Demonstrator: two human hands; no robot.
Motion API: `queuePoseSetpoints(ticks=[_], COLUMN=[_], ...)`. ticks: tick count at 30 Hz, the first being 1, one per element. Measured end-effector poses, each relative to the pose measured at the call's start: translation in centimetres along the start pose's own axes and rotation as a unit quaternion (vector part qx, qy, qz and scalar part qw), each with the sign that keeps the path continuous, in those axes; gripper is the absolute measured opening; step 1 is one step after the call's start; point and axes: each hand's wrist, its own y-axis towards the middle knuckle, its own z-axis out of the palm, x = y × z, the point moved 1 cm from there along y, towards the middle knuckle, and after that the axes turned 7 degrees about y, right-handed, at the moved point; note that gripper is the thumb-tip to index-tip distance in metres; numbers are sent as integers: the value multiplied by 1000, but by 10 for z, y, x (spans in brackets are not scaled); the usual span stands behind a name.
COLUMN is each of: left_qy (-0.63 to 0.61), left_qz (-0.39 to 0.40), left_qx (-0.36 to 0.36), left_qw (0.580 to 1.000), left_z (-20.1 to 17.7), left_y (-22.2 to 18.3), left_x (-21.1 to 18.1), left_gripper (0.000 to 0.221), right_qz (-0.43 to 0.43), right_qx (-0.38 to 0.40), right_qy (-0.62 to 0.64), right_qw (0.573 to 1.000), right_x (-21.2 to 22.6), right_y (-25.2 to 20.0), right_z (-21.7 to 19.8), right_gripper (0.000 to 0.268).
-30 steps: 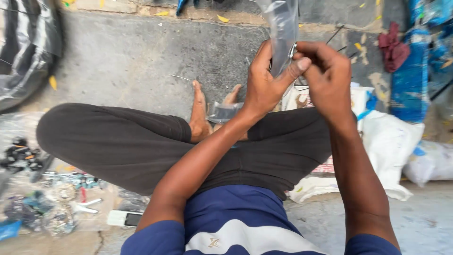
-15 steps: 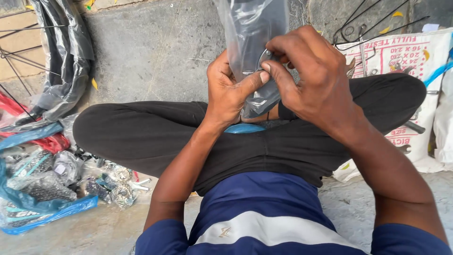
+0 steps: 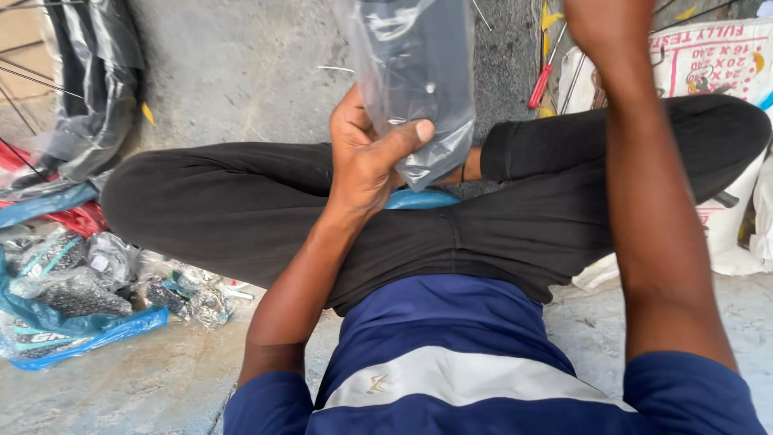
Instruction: Assemble a bicycle fender by attaching brackets and hardware.
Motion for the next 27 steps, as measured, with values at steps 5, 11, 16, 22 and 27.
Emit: queuePoseSetpoints(ticks=[5,11,16,22,27], left_qy=[89,169,173,164,-15], left_qz=[16,11,-1,-1,98], left_qx=[-44,-95,-116,-86,-106], left_qw=[995,981,978,983,989], left_z=[-25,-46,-50,-49,-58], left_y=[-15,-36,-48,-60,-42], left_x=[4,6,27,41,1], left_gripper=[37,26,23,29,71], right_qz=[235,190,157,156,116], right_qx=[88,169,86,202,214], right_qy=[83,43,452,653,615], right_qw=[964,966,874,713,750], right_x=[-79,-9,124,228,230], right_y=[-63,-52,1,-11,-19], right_z=[190,165,29,-13,-10], right_gripper=[6,23,34,37,38])
